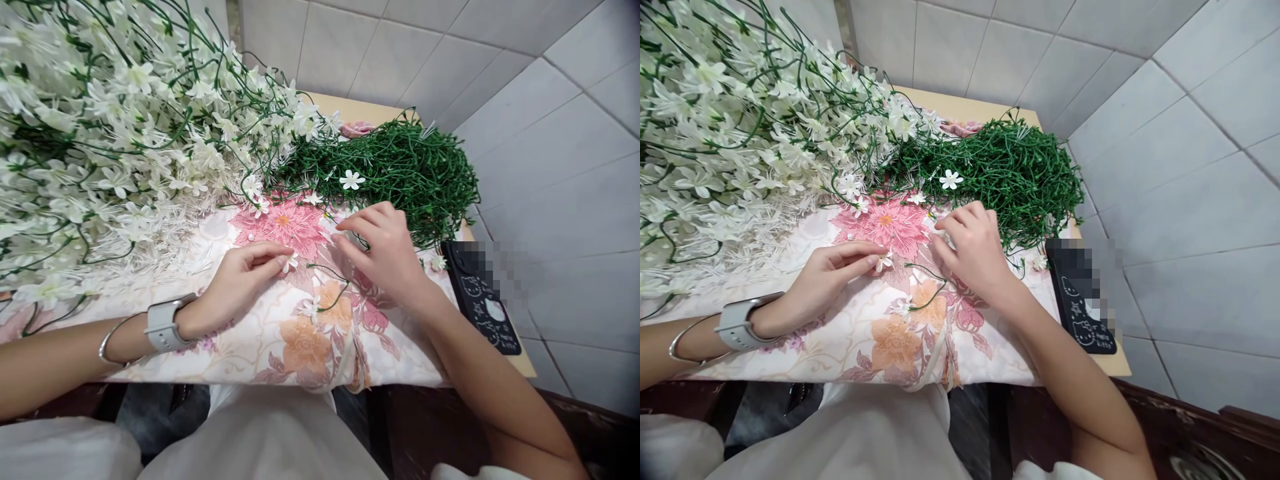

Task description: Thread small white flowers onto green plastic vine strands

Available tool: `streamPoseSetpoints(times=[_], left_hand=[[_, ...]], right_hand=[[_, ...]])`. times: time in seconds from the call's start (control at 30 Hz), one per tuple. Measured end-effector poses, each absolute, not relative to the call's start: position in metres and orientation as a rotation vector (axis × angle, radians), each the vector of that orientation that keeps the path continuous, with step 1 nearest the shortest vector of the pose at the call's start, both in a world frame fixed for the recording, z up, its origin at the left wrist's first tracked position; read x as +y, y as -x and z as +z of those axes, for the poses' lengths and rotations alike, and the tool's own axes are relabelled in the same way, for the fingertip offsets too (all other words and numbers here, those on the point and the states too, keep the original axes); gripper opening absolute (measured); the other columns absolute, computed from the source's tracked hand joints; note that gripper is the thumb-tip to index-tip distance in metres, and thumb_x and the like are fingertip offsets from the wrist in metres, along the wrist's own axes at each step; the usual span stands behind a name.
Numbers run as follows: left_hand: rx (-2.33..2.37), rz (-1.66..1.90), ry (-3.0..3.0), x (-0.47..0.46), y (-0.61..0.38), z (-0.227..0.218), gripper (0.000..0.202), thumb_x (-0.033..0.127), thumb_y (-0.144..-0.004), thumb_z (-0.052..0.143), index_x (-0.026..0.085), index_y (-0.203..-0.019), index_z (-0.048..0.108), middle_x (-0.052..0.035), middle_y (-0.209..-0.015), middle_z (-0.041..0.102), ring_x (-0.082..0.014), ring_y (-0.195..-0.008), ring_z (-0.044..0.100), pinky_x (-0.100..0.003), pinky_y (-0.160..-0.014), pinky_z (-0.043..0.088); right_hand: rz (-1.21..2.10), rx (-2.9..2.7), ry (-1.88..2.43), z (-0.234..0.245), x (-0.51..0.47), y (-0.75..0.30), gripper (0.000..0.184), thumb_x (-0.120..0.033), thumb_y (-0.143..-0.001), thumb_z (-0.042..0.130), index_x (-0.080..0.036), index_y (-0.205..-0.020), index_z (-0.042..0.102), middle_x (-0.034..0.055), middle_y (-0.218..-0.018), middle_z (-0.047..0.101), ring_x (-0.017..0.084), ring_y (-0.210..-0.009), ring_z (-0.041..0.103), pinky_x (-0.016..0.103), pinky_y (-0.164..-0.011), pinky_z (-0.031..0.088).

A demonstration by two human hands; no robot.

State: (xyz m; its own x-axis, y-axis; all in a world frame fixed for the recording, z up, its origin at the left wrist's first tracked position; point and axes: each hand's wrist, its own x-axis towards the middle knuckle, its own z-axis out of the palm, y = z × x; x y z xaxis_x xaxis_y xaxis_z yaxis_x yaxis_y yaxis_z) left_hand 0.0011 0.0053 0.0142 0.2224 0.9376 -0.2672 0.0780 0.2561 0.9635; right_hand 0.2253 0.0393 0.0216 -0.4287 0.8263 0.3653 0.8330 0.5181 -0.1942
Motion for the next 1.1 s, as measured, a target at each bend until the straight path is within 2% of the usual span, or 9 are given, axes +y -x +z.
streamPoseSetpoints(times=[0.1,0.2,0.27,0.43,0.57,0.7,0.87,1.1], left_hand=[[1.192,0.813,-1.218,0.004,0.000,0.015,0.021,0.027,-0.079,0.065,0.018,-0.096,0.071,-0.0055,-0.103,0.070,-0.0167,-0.091,0.064,-0.027,-0.079,0.049],[1.216,0.795,-1.254,0.004,0.001,0.014,0.023,0.027,-0.078,0.066,0.018,-0.098,0.071,-0.0056,-0.102,0.071,-0.0174,-0.090,0.064,-0.027,-0.078,0.050],[1.212,0.794,-1.273,0.004,0.001,0.013,0.024,0.026,-0.078,0.066,0.017,-0.100,0.070,-0.0055,-0.101,0.071,-0.0172,-0.090,0.065,-0.027,-0.079,0.051],[1.180,0.808,-1.336,0.005,0.000,0.010,0.025,0.020,-0.078,0.065,0.015,-0.102,0.070,-0.0062,-0.105,0.070,-0.0165,-0.093,0.065,-0.025,-0.082,0.052],[1.153,0.782,-1.386,0.004,-0.001,0.009,0.025,0.018,-0.078,0.065,0.014,-0.102,0.069,-0.0064,-0.103,0.070,-0.0148,-0.089,0.065,-0.022,-0.078,0.052],[1.089,0.786,-1.432,0.002,0.000,0.006,0.024,0.023,-0.080,0.064,0.015,-0.103,0.069,-0.0060,-0.102,0.070,-0.0142,-0.086,0.066,-0.021,-0.073,0.053],[1.072,0.840,-1.537,0.002,0.001,0.006,0.022,0.024,-0.082,0.064,0.016,-0.101,0.070,-0.0059,-0.106,0.069,-0.0150,-0.093,0.064,-0.022,-0.079,0.052],[1.078,0.883,-1.475,0.000,0.001,0.009,0.024,0.020,-0.081,0.065,0.016,-0.105,0.069,-0.0052,-0.107,0.069,-0.0140,-0.094,0.064,-0.021,-0.082,0.053]], right_hand=[[-0.073,-2.405,1.388,0.010,0.042,-0.223,0.015,-0.028,-0.086,0.055,-0.018,-0.082,0.065,0.0080,-0.087,0.065,0.026,-0.089,0.050,0.039,-0.071,0.033],[-0.152,-2.316,1.344,0.008,0.038,-0.218,0.011,-0.021,-0.086,0.054,-0.018,-0.081,0.063,0.0083,-0.092,0.065,0.025,-0.091,0.051,0.039,-0.073,0.034],[-0.092,-2.249,1.258,0.014,0.033,-0.214,0.009,-0.018,-0.087,0.053,-0.018,-0.083,0.061,0.0086,-0.094,0.065,0.024,-0.092,0.053,0.038,-0.075,0.037],[0.220,-2.302,0.986,0.023,0.017,-0.200,0.010,-0.014,-0.088,0.050,-0.014,-0.086,0.060,0.0054,-0.076,0.063,0.016,-0.071,0.055,0.030,-0.066,0.044],[0.132,-2.359,0.878,0.020,0.013,-0.190,0.015,-0.013,-0.088,0.049,-0.011,-0.084,0.063,0.0083,-0.073,0.060,0.017,-0.070,0.051,0.031,-0.064,0.043],[0.134,-2.360,0.833,0.017,0.013,-0.187,0.016,-0.012,-0.088,0.049,-0.011,-0.083,0.064,0.0074,-0.071,0.058,0.016,-0.069,0.049,0.030,-0.063,0.044],[0.098,-2.383,0.847,0.017,0.010,-0.186,0.018,-0.013,-0.089,0.048,-0.012,-0.078,0.063,0.0072,-0.071,0.058,0.016,-0.069,0.049,0.030,-0.063,0.044],[-0.022,-2.322,0.865,0.015,0.006,-0.185,0.012,-0.012,-0.086,0.054,-0.011,-0.077,0.063,0.0079,-0.069,0.061,0.017,-0.068,0.051,0.032,-0.061,0.044]])
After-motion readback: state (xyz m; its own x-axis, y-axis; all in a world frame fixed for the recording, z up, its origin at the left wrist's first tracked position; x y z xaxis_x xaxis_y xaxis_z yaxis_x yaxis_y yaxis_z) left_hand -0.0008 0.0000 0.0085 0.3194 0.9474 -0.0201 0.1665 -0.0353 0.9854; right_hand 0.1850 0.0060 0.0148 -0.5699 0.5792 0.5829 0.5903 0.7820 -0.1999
